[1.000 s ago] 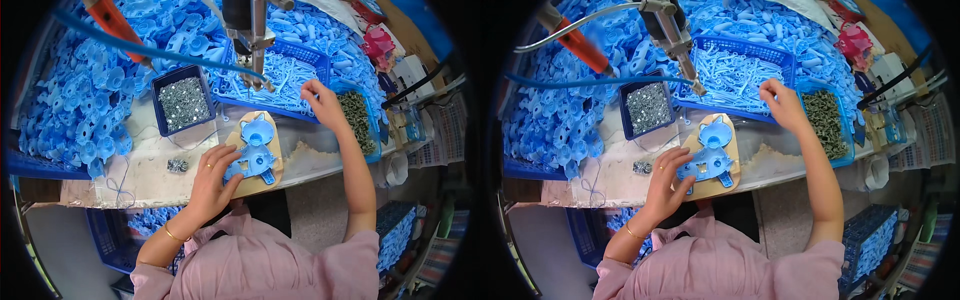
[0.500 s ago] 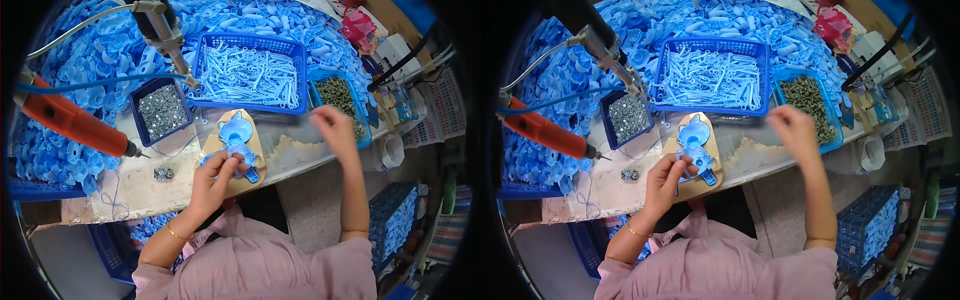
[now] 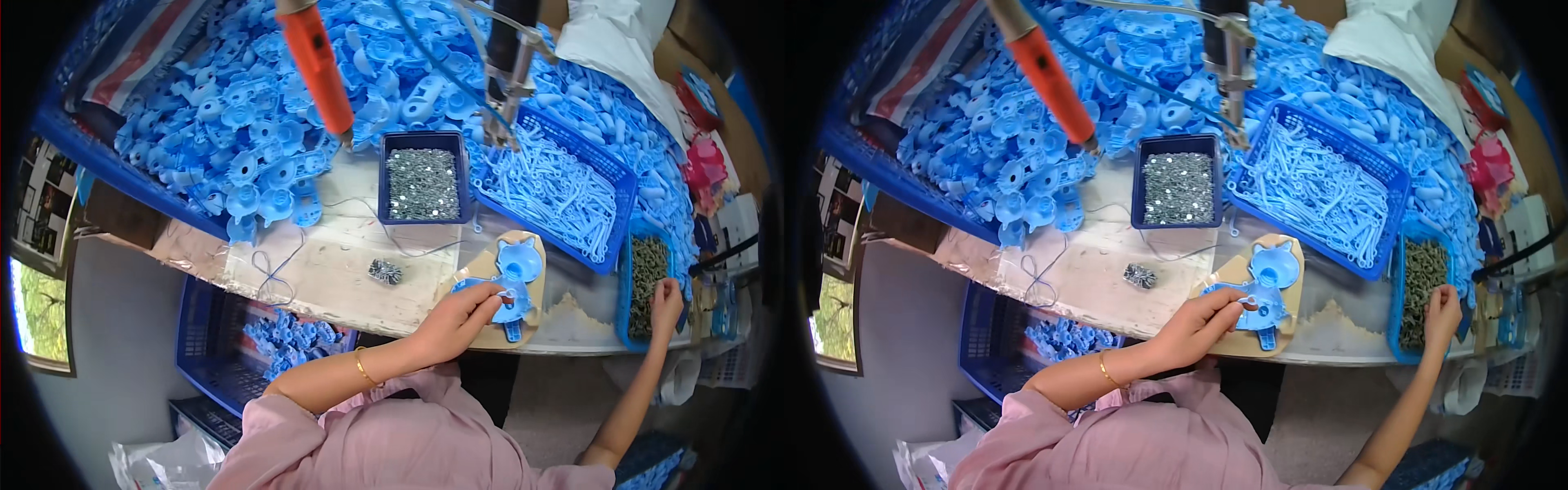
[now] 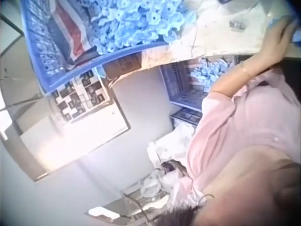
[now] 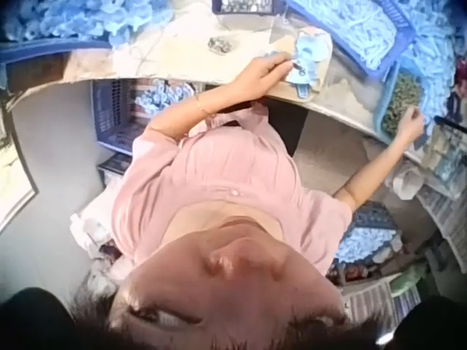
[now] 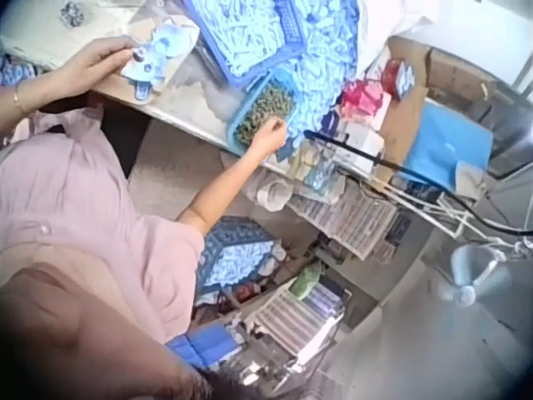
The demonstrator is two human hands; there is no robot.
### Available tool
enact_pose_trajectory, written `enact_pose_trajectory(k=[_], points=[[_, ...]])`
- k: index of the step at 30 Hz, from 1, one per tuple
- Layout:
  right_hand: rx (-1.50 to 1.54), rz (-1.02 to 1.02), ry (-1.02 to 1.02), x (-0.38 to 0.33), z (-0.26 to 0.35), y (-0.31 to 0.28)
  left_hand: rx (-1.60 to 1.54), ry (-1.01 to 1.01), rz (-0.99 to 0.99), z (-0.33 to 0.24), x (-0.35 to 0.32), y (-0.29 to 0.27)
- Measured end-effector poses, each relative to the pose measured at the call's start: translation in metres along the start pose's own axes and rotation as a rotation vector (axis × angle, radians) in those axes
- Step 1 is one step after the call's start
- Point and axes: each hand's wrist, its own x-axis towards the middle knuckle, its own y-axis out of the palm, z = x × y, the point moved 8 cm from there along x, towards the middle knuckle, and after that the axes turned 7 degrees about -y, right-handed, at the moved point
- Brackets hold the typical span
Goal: Assembling blue plastic toy parts by inserting metal components and using an industrial press tool.
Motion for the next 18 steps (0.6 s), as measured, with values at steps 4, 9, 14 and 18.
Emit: enact_pose_trajectory(k=[4,9,14,18], points=[[0.277,0.138,-0.039,0.005,0.019,0.024,0.147,0.125,-0.056,-0.007,-0.006,-0.008],[0.570,0.312,-0.096,-0.029,0.149,0.018,0.130,0.026,-0.037,-0.012,-0.005,-0.010],[0.722,0.904,-0.253,-0.116,0.301,0.091,0.121,0.067,0.058,-0.017,-0.001,0.000],[0.782,0.999,-0.194,-0.135,0.312,0.103,0.158,0.016,0.080,-0.012,0.001,0.004]])
